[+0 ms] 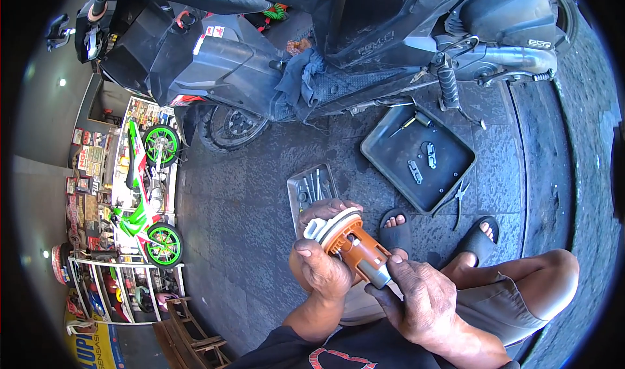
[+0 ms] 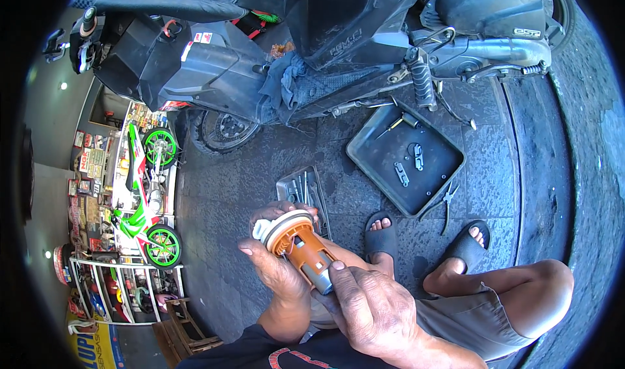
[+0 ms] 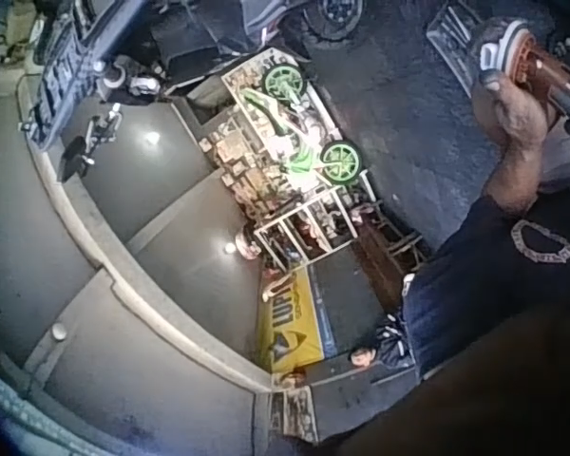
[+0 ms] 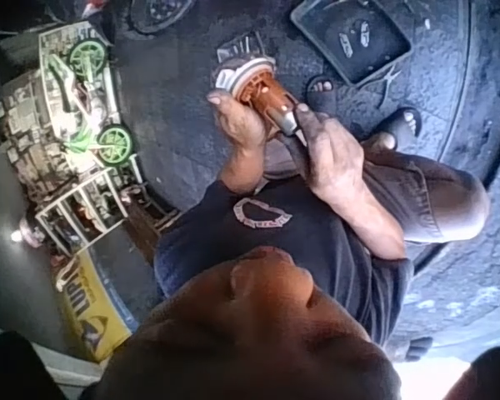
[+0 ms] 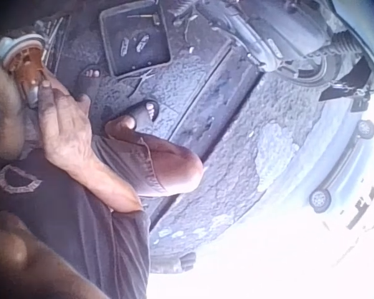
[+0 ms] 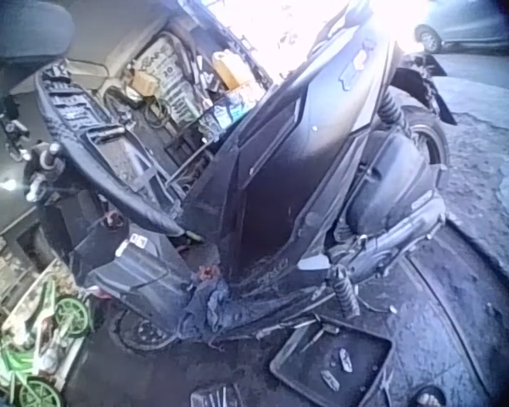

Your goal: Repairing or replacing components of a motorcycle fuel pump assembly.

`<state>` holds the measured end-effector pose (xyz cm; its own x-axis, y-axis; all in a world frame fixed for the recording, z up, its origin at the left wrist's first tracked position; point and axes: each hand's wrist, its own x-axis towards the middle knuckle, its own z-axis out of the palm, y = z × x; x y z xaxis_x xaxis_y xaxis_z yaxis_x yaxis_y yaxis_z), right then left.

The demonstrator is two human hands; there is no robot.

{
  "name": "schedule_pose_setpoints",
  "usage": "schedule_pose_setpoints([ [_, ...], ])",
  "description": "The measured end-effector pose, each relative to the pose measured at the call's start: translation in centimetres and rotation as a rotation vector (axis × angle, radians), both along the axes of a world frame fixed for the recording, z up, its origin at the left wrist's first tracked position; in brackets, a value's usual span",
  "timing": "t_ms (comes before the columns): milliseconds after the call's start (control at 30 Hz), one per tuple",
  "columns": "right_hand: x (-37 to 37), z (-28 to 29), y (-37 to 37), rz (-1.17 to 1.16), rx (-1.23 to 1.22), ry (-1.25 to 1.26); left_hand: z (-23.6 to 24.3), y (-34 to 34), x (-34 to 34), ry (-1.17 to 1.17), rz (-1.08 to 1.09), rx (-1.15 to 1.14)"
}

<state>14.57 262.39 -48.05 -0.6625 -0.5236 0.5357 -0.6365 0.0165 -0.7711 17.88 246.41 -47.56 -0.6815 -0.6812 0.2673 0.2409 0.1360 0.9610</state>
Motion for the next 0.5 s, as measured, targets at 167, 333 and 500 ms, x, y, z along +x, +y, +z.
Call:
schedule_pose_setpoints([
  [167, -0.53, -0.12, -0.17, -0.036, 0.018, 0.061, -0.08, -0.41, 0.31, -0.079, 0.0, -0.016],
  [333, -0.97, 0.32, -0.1, -0.017, 0.05, 0.111, 0.08, -0.53, 0.41, -0.112, 0.019, -0.017],
  [500, -0.92, -0.15, -0.13, -0.051, 0.058, 0.097, -0.35, 0.06, -0.27, -0.129, 0.104, -0.051],
])
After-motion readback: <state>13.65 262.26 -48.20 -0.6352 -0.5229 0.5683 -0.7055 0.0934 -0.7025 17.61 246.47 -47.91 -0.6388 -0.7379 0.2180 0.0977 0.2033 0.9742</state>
